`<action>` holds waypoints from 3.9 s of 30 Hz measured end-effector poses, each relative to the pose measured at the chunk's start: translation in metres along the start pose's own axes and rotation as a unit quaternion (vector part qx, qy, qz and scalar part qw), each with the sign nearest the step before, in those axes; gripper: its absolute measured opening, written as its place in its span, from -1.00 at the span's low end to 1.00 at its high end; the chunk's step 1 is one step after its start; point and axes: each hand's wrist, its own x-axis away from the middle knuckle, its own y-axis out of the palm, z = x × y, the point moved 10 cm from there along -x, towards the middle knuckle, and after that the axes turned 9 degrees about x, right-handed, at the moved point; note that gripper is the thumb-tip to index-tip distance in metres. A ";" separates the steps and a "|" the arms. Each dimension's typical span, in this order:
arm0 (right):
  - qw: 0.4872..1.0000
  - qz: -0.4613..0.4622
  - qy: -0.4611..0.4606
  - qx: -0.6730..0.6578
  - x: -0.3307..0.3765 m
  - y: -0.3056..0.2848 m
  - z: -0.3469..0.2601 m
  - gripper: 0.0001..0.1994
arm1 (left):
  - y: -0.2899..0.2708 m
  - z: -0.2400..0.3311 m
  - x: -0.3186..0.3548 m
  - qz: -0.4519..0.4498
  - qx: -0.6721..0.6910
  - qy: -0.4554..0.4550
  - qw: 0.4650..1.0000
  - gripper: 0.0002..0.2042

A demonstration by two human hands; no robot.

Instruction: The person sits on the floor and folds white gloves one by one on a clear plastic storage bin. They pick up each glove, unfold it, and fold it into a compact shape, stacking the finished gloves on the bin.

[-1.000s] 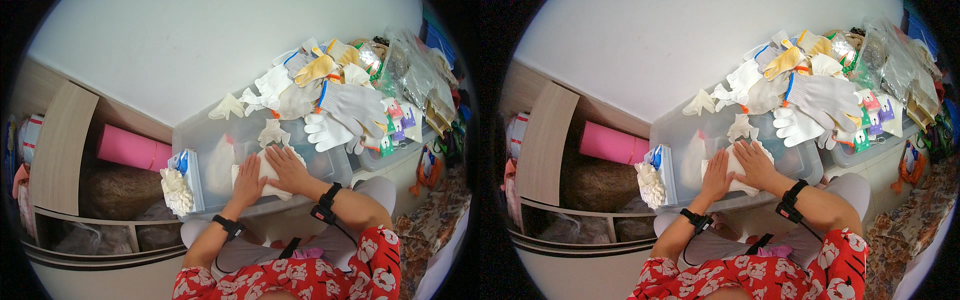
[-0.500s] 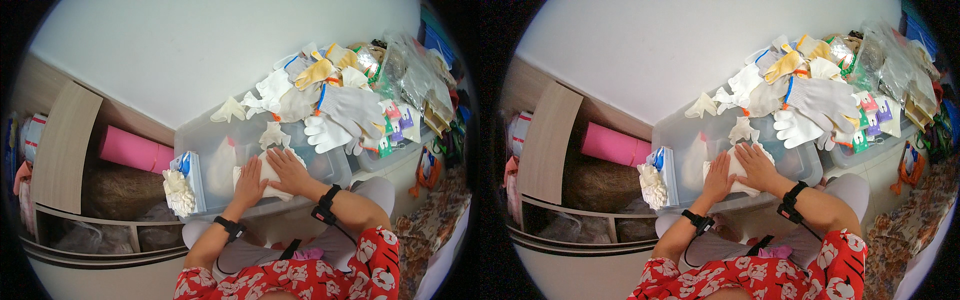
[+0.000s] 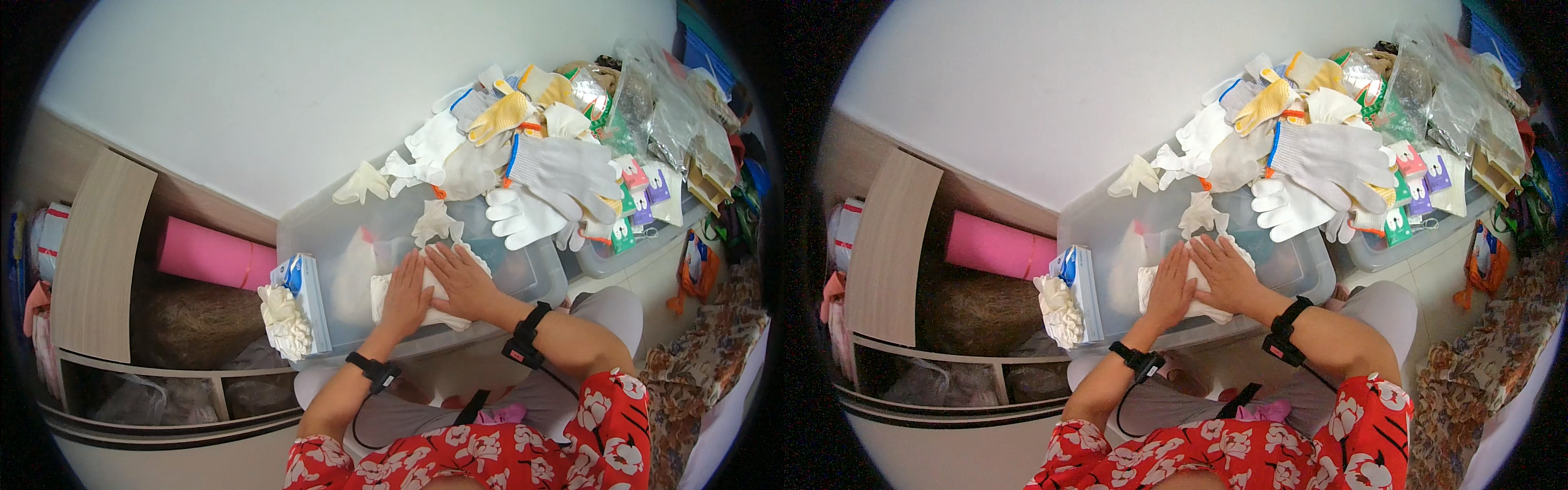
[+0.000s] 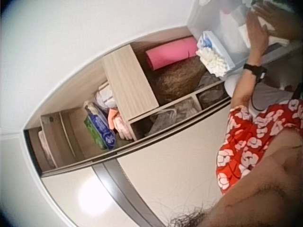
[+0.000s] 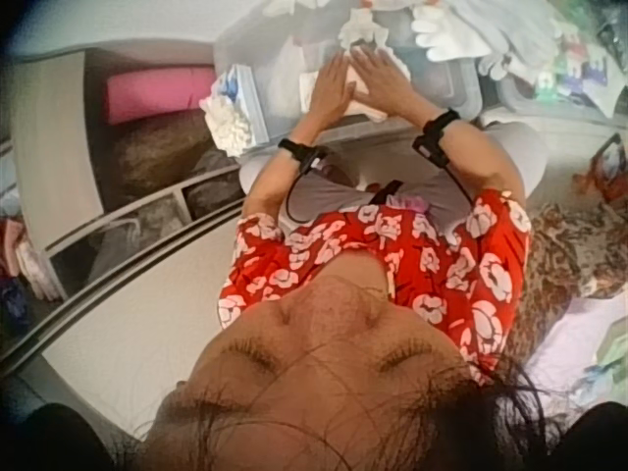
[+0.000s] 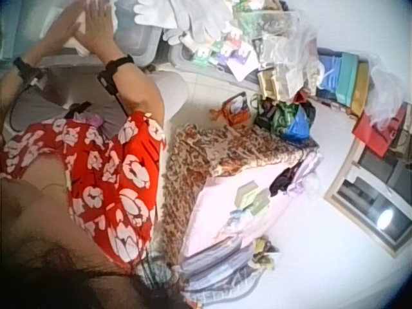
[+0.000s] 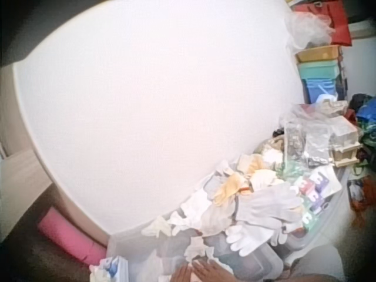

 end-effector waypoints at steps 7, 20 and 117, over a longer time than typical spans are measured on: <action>1.000 -0.018 -0.005 0.002 0.000 -0.001 -0.001 -0.15 | 0.002 -0.005 0.005 -0.030 0.005 -0.028 0.999 -0.34; 1.000 -0.008 -0.011 -0.001 0.000 -0.006 -0.002 -0.16 | 0.003 -0.005 0.006 -0.019 0.013 -0.022 0.999 -0.35; 0.822 0.034 0.115 -0.557 -0.043 -0.117 0.064 -0.47 | -0.190 0.104 -0.050 0.078 0.398 0.018 0.914 -0.78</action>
